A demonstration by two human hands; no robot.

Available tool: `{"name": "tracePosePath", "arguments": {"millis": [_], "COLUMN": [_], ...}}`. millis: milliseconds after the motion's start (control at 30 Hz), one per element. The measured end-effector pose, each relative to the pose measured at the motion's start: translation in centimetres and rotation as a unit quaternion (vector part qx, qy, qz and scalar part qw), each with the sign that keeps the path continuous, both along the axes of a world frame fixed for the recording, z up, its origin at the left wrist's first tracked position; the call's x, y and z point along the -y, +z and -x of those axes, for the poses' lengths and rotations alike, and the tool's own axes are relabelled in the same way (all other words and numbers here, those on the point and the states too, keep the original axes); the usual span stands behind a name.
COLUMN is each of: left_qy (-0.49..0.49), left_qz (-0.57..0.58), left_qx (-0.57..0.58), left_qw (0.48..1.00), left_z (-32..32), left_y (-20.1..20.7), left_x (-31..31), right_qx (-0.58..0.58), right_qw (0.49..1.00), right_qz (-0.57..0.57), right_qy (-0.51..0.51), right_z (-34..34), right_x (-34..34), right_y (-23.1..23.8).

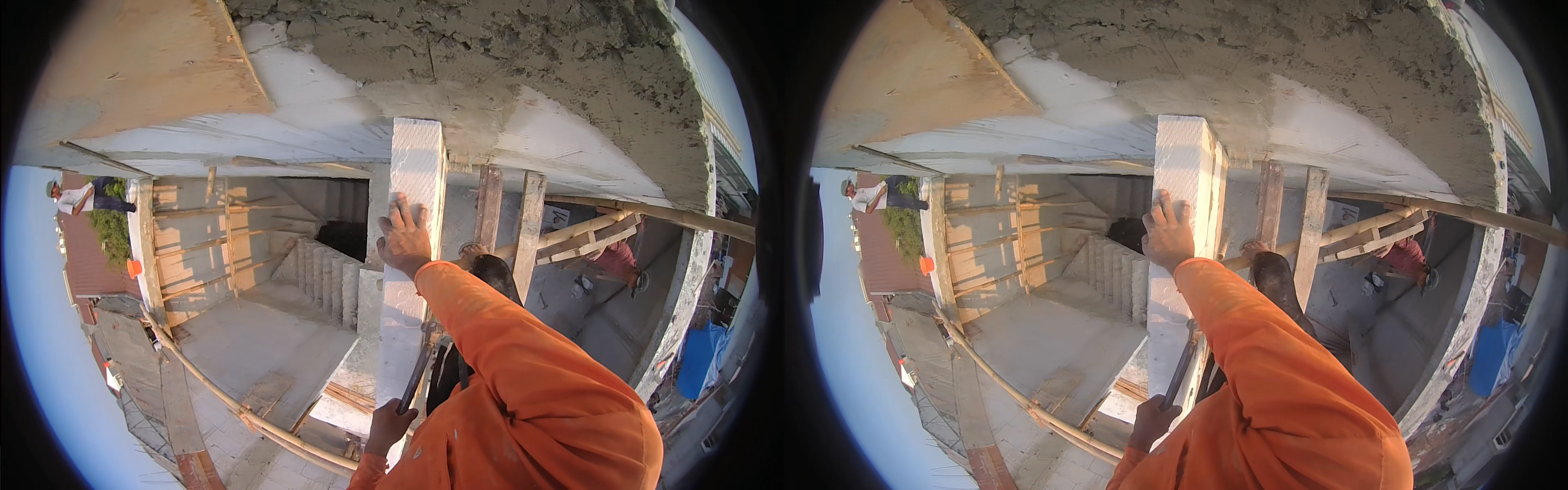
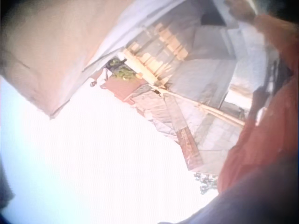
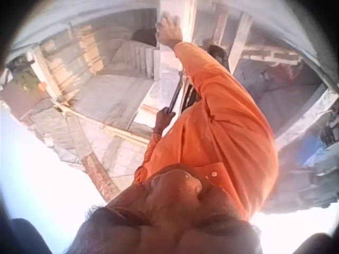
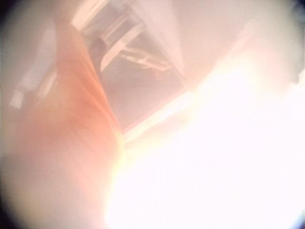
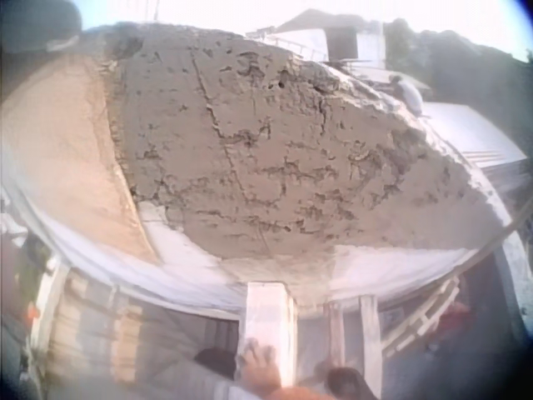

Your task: The person places a lightweight concrete block on a partially built wall, aligns it by tapping it with a hammer, and applies mortar to the joints with a trowel.

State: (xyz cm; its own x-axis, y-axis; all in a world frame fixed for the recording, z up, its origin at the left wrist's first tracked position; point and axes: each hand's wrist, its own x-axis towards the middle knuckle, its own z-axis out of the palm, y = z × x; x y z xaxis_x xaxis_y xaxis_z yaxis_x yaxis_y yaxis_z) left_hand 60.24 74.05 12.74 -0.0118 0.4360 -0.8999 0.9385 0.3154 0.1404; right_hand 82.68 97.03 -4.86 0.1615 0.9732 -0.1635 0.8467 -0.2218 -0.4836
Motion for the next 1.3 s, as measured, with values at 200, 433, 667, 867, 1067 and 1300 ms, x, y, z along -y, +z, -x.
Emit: {"name": "tracePosePath", "arguments": {"millis": [200,433,667,867,1067,1300], "left_qy": [0.138,0.342,0.284,0.328,0.320,0.324], "left_qz": [-0.134,-0.111,-0.137,-0.053,-0.054,-0.111], "left_qx": [0.054,0.144,0.134,0.144,0.130,0.149], "left_qw": [0.980,0.922,0.939,0.932,0.937,0.928], "left_z": [2.5,-2.5,-2.4,-2.0,-1.8,-1.9], "left_y": [0.2,-12.7,-13.2,-14.5,-16.1,-16.4], "left_x": [4.1,0.2,0.2,-0.3,0.3,0.3], "right_qx": [0.019,0.061,0.067,0.089,0.103,0.092], "right_qw": [0.999,0.996,0.993,0.992,0.993,0.995], "right_qz": [0.040,0.069,0.095,0.094,0.049,0.042], "right_qy": [-0.007,-0.001,-0.001,-0.007,-0.005,-0.011], "right_z": [0.6,0.8,1.3,1.5,1.7,1.4], "right_x": [-0.4,-0.6,-1.0,-0.9,-0.6,-0.4], "right_y": [0.0,0.8,1.4,1.1,0.5,0.2]}}
